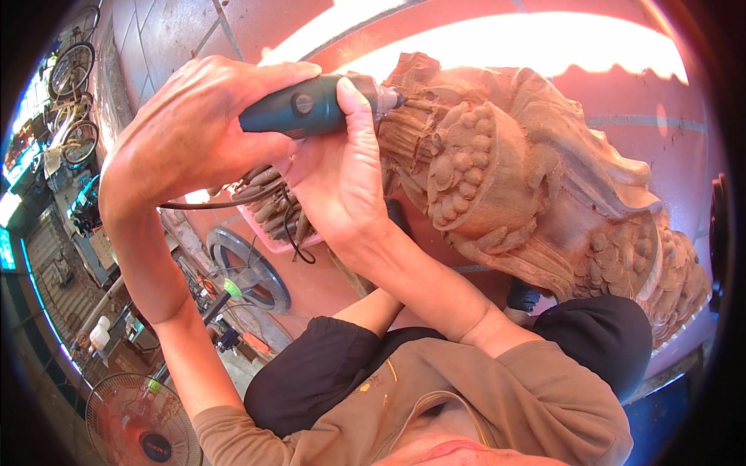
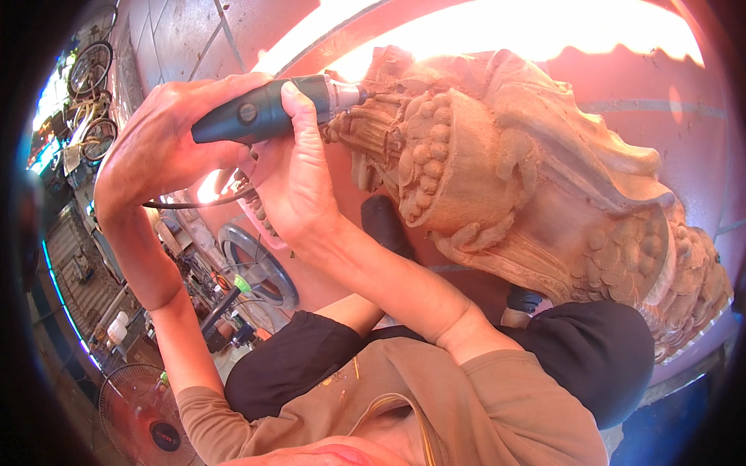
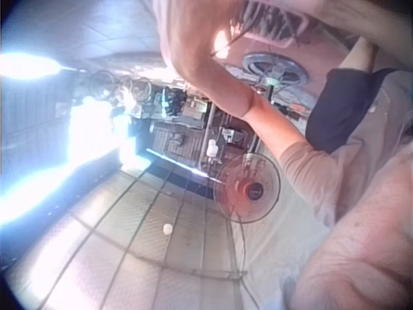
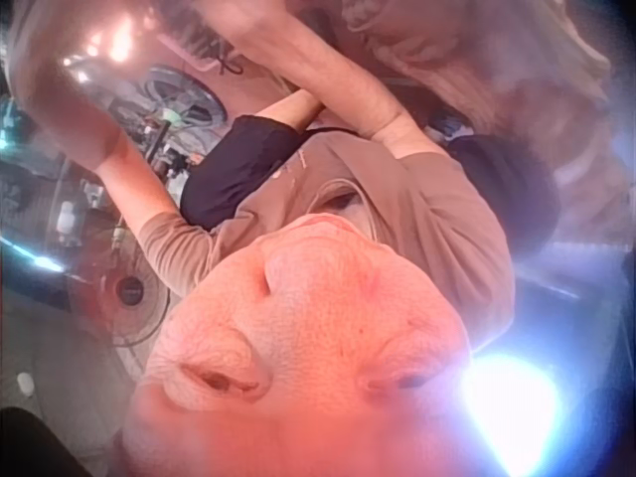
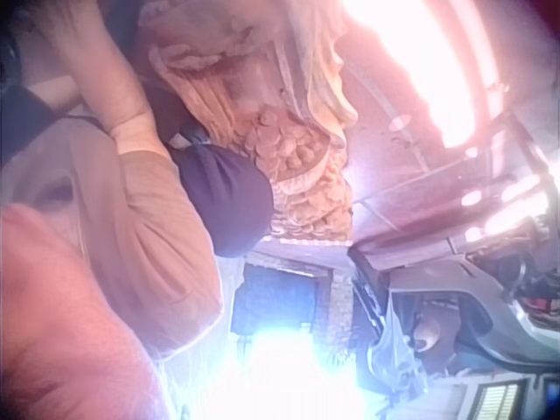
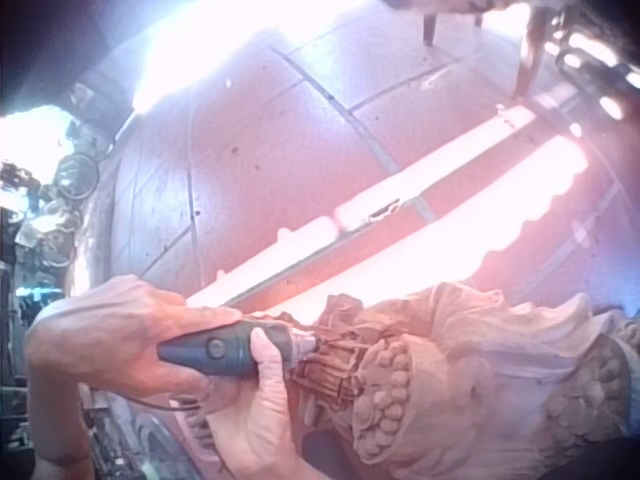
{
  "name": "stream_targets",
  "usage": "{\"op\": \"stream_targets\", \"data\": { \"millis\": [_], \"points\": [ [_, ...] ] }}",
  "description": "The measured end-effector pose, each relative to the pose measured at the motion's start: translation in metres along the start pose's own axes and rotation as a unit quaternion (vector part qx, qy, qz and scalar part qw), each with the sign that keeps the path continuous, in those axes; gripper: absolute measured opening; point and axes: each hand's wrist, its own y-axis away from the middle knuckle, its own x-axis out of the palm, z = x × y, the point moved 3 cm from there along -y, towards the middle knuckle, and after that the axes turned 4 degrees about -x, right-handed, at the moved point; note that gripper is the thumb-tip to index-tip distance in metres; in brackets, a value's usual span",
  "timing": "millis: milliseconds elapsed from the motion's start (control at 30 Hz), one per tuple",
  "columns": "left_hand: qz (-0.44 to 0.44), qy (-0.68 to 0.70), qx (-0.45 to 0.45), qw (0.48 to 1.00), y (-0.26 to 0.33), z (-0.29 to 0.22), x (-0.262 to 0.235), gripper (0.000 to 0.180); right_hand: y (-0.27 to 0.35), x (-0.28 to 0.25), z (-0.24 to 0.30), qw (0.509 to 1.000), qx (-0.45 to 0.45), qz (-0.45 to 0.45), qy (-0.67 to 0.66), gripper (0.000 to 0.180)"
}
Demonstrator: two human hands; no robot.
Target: The person uses a rotary carving tool to refine details on a wooden sculpture of a figure. The hands guide the tool along the surface to shape and smooth the carved features.
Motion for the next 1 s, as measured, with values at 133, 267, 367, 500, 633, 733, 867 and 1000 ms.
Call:
{"op": "stream_targets", "data": {
  "millis": [133, 267, 367, 500, 633, 733, 867, 1000],
  "points": [
    [-0.025, 0.013, 0.029, 0.999, -0.002, 0.000, 0.000, 0.059, 0.001, 0.000, 0.006, 0.997, 0.007, 0.073, -0.006, 0.032],
    [-0.007, 0.017, 0.010, 1.000, -0.003, 0.001, 0.000, 0.060, 0.002, 0.001, 0.005, 0.998, 0.003, 0.058, 0.012, 0.028],
    [0.001, 0.015, -0.013, 1.000, 0.001, 0.001, 0.000, 0.056, 0.003, -0.002, 0.001, 0.995, 0.036, 0.092, -0.013, 0.028],
    [-0.021, 0.010, -0.013, 1.000, 0.003, 0.003, 0.004, 0.050, -0.002, -0.009, -0.003, 0.999, 0.011, 0.030, 0.021, 0.031],
    [-0.049, -0.023, -0.024, 0.998, 0.010, 0.005, 0.006, 0.048, -0.008, -0.011, -0.011, 1.000, 0.010, 0.000, 0.025, 0.037],
    [0.029, -0.040, -0.091, 0.995, 0.010, 0.004, 0.000, 0.063, -0.008, -0.015, -0.013, 0.999, 0.030, 0.030, 0.035, 0.033],
    [0.007, -0.020, -0.066, 0.998, 0.010, 0.005, 0.001, 0.057, -0.009, -0.013, -0.012, 0.999, 0.030, 0.029, 0.025, 0.031],
    [-0.034, 0.002, -0.025, 0.999, 0.008, 0.006, 0.006, 0.048, -0.006, -0.007, -0.009, 0.999, 0.016, 0.010, 0.029, 0.039]
  ]
}}
